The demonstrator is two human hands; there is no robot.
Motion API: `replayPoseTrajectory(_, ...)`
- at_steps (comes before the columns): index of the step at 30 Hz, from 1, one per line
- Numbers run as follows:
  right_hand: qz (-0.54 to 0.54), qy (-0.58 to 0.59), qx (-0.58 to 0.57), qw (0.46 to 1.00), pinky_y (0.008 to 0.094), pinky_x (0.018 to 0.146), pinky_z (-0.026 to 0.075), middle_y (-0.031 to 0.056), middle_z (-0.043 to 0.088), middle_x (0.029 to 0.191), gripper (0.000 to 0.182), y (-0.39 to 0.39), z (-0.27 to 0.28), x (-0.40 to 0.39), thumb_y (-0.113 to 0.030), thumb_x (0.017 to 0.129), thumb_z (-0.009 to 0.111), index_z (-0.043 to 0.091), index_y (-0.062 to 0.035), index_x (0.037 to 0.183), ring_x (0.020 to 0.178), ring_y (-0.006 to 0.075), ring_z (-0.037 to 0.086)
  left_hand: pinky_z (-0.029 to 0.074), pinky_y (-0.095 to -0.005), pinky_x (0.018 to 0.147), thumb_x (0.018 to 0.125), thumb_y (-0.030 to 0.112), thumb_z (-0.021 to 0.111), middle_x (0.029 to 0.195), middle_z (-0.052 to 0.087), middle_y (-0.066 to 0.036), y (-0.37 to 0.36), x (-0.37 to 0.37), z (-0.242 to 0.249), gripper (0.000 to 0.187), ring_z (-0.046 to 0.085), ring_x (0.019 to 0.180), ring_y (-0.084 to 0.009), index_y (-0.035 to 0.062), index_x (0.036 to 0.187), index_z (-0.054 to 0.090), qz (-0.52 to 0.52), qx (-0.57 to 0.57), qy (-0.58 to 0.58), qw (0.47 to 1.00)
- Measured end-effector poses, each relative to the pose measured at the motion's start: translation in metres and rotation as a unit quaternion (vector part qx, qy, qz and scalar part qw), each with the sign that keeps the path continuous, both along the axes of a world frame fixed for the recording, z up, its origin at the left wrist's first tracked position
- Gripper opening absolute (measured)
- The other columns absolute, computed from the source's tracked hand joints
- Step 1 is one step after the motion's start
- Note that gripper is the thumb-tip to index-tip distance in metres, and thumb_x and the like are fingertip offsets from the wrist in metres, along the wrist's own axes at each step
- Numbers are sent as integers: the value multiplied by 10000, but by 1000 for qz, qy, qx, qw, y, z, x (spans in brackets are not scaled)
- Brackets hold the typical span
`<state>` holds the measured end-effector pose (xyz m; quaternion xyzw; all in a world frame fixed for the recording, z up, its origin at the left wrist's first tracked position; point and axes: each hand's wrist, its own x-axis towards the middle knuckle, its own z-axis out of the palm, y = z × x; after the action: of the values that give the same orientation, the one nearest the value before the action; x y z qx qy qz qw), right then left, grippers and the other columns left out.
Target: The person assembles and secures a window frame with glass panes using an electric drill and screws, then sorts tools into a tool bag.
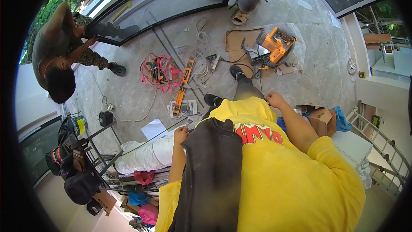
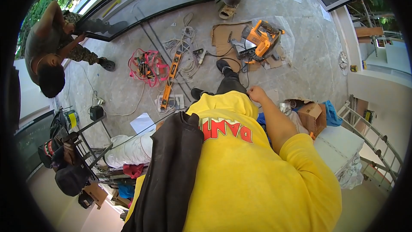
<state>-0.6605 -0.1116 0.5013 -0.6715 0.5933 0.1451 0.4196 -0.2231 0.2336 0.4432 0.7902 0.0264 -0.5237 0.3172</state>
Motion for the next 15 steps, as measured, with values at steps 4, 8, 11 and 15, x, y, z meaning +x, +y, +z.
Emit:
replayPoseTrajectory(4,21,-1,-18,1000,372,650,548,166,720,803,273,-4,-4,0,-219,861,617,715,23,941,679,248,703,501,-288,560,930,188,645,848,658,-83,-1,-6,2,254,616,644,-152,-49,1019,670,31,0,32,999)
replayPoseTrajectory(8,-15,-11,19,1000,371,628,551,153,711,801,252,-12,-6,4,-185,863,616,702,39,940,683,246,702,486,-286,533,919,155,631,812,652,-77,11,-15,-6,226,594,593,-147,-50,1007,670,48,-8,37,998)
replayPoseTrajectory(11,-16,-24,25,999,364,612,548,148,705,814,234,-19,-16,1,-161,868,613,690,45,949,670,245,698,483,-288,535,916,162,632,786,655,-74,15,-22,-6,223,594,583,-144,-42,993,680,37,-11,33,999)
replayPoseTrajectory(15,-25,-36,41,998,356,573,535,139,695,825,226,-29,3,15,-159,881,618,679,44,958,644,231,689,480,-292,540,914,184,633,748,657,-66,5,-31,24,224,602,584,-140,-25,970,692,21,24,11,999)
